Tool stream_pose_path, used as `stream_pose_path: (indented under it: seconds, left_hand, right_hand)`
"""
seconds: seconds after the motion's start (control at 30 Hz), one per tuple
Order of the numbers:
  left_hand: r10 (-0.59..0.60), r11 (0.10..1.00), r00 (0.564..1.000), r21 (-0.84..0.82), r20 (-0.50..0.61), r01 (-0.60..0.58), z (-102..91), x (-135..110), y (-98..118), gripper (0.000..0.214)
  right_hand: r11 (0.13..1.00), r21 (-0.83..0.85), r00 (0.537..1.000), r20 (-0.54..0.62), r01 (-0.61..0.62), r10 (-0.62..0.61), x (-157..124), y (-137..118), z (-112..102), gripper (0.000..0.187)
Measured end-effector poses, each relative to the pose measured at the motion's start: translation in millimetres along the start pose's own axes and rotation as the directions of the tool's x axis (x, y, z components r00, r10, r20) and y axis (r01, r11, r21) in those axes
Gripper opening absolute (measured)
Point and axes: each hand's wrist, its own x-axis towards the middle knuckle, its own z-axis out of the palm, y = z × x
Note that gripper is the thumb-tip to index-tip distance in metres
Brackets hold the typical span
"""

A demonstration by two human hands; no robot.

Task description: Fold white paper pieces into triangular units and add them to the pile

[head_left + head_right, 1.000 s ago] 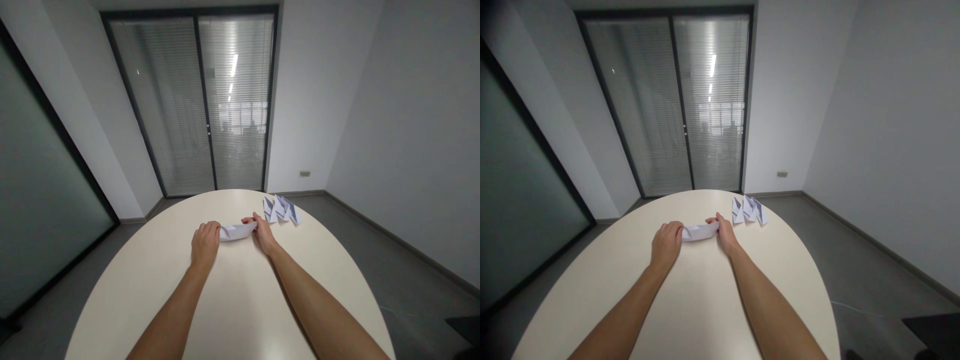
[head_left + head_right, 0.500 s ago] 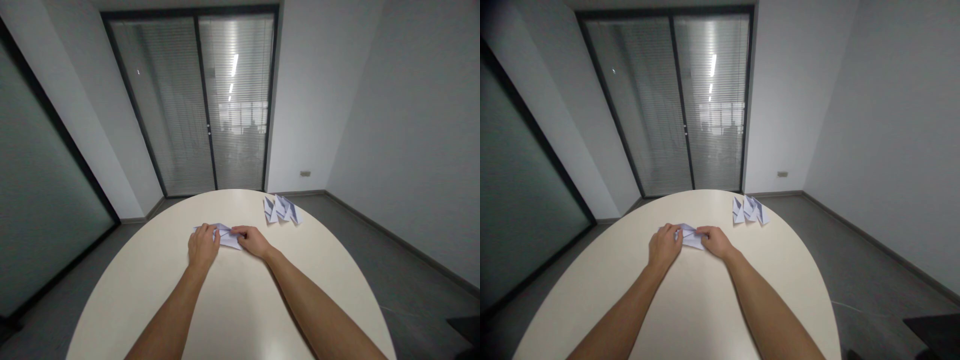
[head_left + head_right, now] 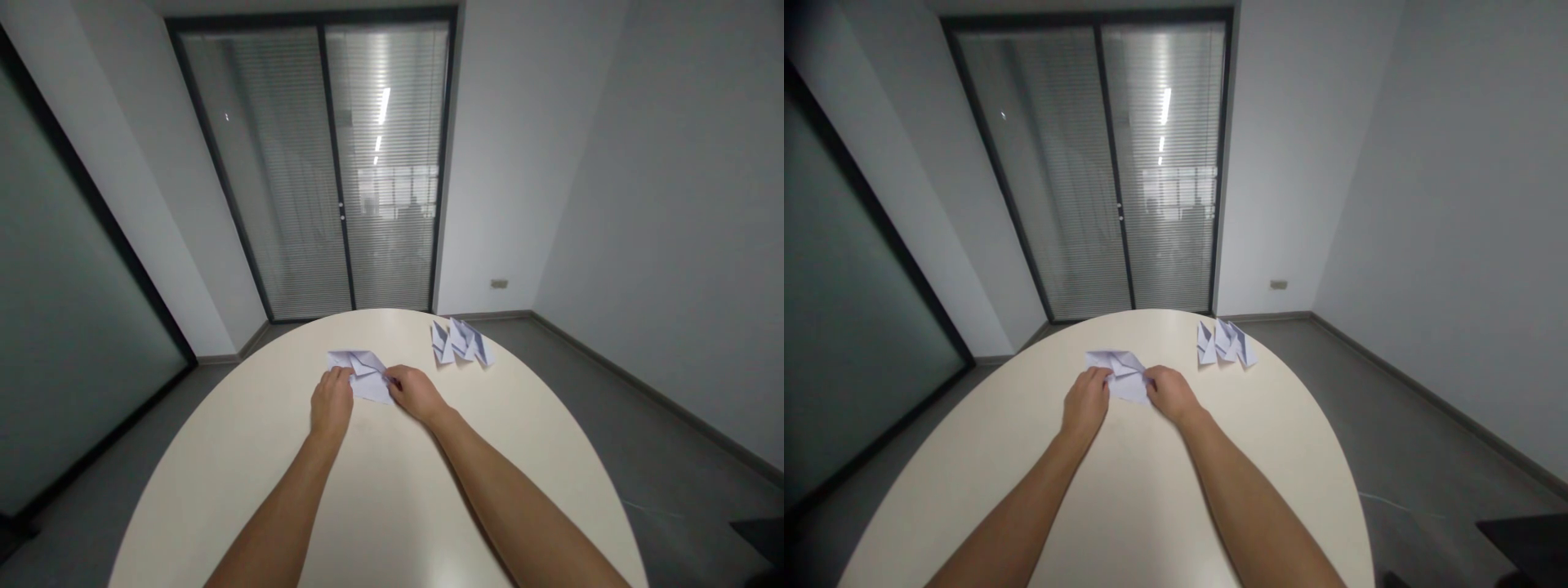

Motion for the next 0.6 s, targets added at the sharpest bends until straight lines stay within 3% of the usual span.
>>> stream_pose_path:
  seconds: [0.17, 0.27, 0.43, 0.6]
  left_hand:
    - [-0.028, 0.986, 0.998, -0.163, -0.050, 0.020, 1.9, 2, 0, 0.036]
    - [-0.130, 0.959, 0.982, -0.269, -0.136, 0.090, 1.5, 3, 0, 0.036]
    - [-0.343, 0.896, 0.925, -0.353, -0.163, 0.270, 4.7, 3, -5, 0.045]
    - [-0.378, 0.863, 0.919, -0.404, -0.114, 0.305, 11.1, 3, -13, 0.050]
  right_hand:
    - [0.998, -0.054, 0.997, -0.071, -0.039, 0.035, 0, -2, 0, 0.018]
    - [0.995, -0.009, 0.988, -0.115, -0.101, 0.099, -1, 2, 1, 0.018]
    - [0.957, 0.258, 0.977, -0.132, -0.130, 0.168, 1, 10, 6, 0.025]
    - [0.901, 0.414, 0.938, -0.246, -0.127, 0.245, 5, 19, 13, 0.029]
